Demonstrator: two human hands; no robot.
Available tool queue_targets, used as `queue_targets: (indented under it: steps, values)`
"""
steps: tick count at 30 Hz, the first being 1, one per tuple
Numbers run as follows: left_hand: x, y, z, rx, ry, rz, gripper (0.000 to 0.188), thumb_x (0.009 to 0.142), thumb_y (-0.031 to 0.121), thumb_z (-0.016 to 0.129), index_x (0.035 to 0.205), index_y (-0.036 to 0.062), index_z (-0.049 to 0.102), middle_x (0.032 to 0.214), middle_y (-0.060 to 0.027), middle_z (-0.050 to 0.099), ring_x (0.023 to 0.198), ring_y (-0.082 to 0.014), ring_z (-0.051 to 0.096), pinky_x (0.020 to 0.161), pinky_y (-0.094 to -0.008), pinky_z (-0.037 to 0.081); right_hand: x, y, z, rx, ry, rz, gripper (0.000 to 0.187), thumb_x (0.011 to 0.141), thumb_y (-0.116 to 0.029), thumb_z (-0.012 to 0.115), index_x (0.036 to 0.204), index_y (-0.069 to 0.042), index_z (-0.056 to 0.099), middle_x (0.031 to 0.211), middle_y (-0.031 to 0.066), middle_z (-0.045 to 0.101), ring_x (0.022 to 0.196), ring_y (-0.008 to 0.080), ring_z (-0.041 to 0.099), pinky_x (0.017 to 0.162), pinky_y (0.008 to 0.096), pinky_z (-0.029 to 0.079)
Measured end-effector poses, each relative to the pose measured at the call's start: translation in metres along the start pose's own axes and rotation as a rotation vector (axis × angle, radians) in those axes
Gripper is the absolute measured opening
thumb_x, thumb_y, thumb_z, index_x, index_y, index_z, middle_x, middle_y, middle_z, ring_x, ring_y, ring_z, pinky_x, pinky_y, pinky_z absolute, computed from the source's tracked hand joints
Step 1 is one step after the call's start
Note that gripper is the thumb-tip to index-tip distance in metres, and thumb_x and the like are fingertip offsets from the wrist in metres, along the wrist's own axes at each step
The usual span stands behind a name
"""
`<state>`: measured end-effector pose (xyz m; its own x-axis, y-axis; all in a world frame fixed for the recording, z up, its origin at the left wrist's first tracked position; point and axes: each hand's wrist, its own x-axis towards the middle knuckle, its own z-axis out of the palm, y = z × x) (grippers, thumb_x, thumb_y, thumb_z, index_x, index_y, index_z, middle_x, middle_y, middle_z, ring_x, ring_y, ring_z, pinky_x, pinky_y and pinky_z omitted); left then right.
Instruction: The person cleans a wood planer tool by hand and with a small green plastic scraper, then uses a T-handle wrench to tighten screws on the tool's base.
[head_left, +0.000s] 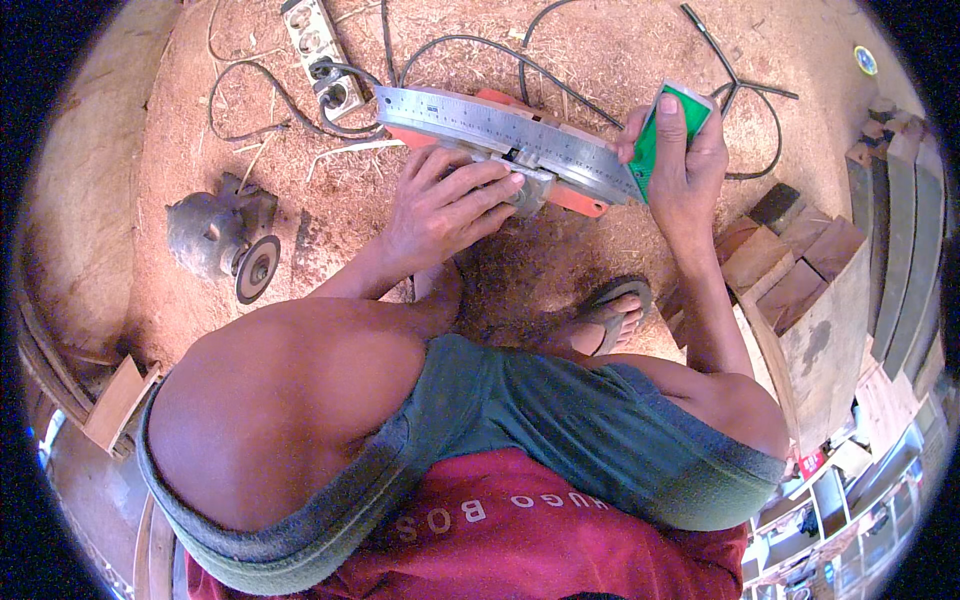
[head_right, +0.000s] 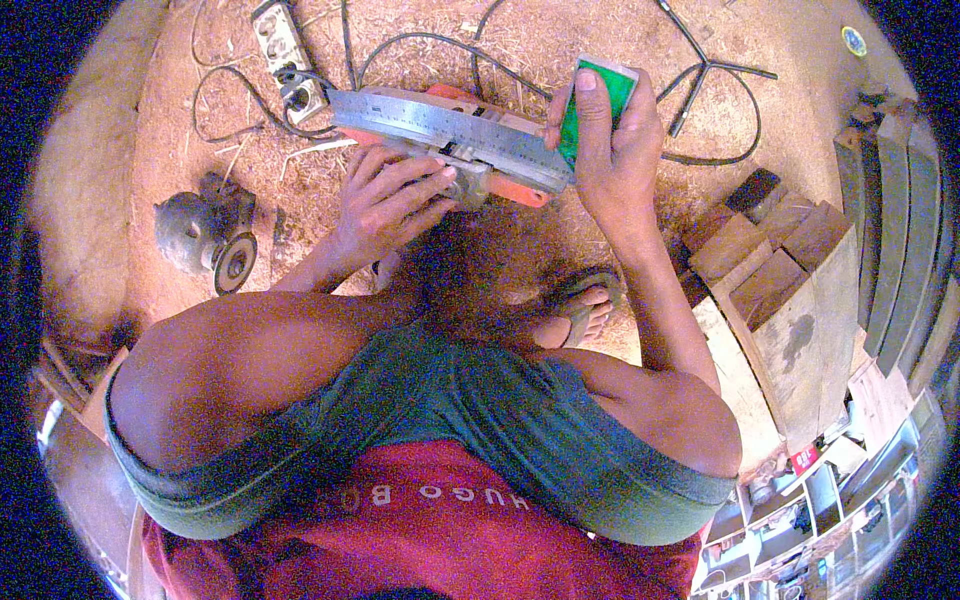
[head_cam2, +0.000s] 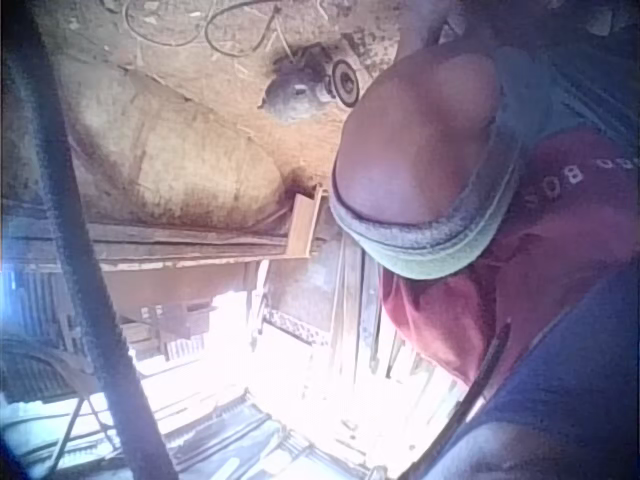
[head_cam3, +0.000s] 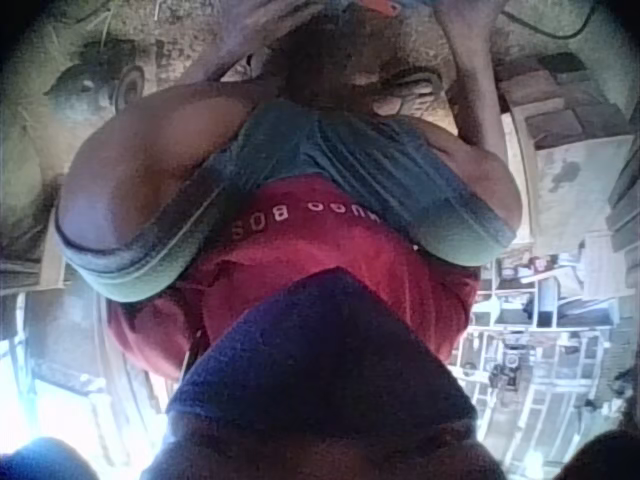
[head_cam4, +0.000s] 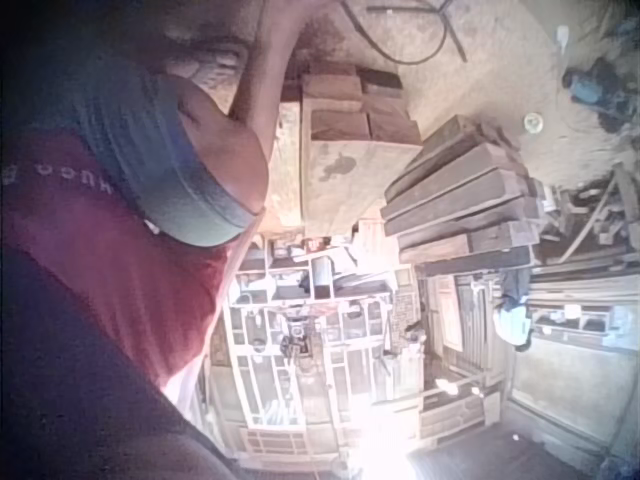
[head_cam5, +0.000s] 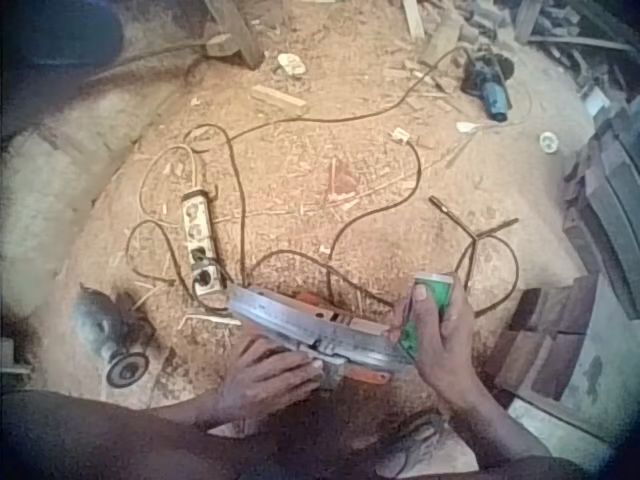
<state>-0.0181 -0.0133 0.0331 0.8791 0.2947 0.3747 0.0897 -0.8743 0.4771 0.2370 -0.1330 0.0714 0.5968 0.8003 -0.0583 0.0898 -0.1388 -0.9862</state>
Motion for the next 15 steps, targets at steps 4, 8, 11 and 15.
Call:
queue_targets:
  steps: [4,8,11,15]
  values:
    - [0.0001,0.0005,-0.0002,-0.001,0.002,0.000,0.042,0.076,0.023,0.089,0.116,0.0180,0.079,0.120,0.0047,0.072,0.101,-0.0224,0.063,0.091,-0.0417,0.050,-0.0009,0.0000,0.0004,-0.002,0.008,0.007,0.020,0.116,-0.024,0.047,0.110,-0.005,0.048,0.079,0.0088,0.064,0.066,0.0143,0.063,0.062,0.0306,0.054]
    - [0.0014,0.0007,-0.0004,-0.007,0.006,0.004,0.042,0.075,0.023,0.089,0.115,0.0175,0.079,0.119,0.0045,0.072,0.101,-0.0222,0.063,0.091,-0.0417,0.050,-0.0013,0.0015,0.0001,0.003,0.018,0.007,0.019,0.116,-0.024,0.047,0.110,-0.005,0.048,0.079,0.0089,0.064,0.066,0.0142,0.063,0.062,0.0307,0.054]
    - [-0.0005,-0.0004,0.0013,-0.008,0.007,0.003,0.042,0.075,0.023,0.090,0.115,0.0174,0.079,0.119,0.0045,0.072,0.101,-0.0221,0.063,0.091,-0.0416,0.049,-0.0013,0.0009,0.0007,0.002,0.019,0.012,0.019,0.116,-0.023,0.047,0.110,-0.005,0.048,0.079,0.0090,0.064,0.065,0.0142,0.063,0.062,0.0307,0.054]
    - [0.0002,0.0004,0.0001,-0.005,0.004,-0.002,0.042,0.075,0.023,0.089,0.116,0.0173,0.079,0.119,0.0045,0.072,0.101,-0.0218,0.063,0.092,-0.0417,0.049,-0.0013,0.0006,0.0004,0.018,0.018,0.003,0.019,0.115,-0.023,0.047,0.110,-0.005,0.048,0.079,0.0092,0.064,0.065,0.0142,0.062,0.061,0.0308,0.054]
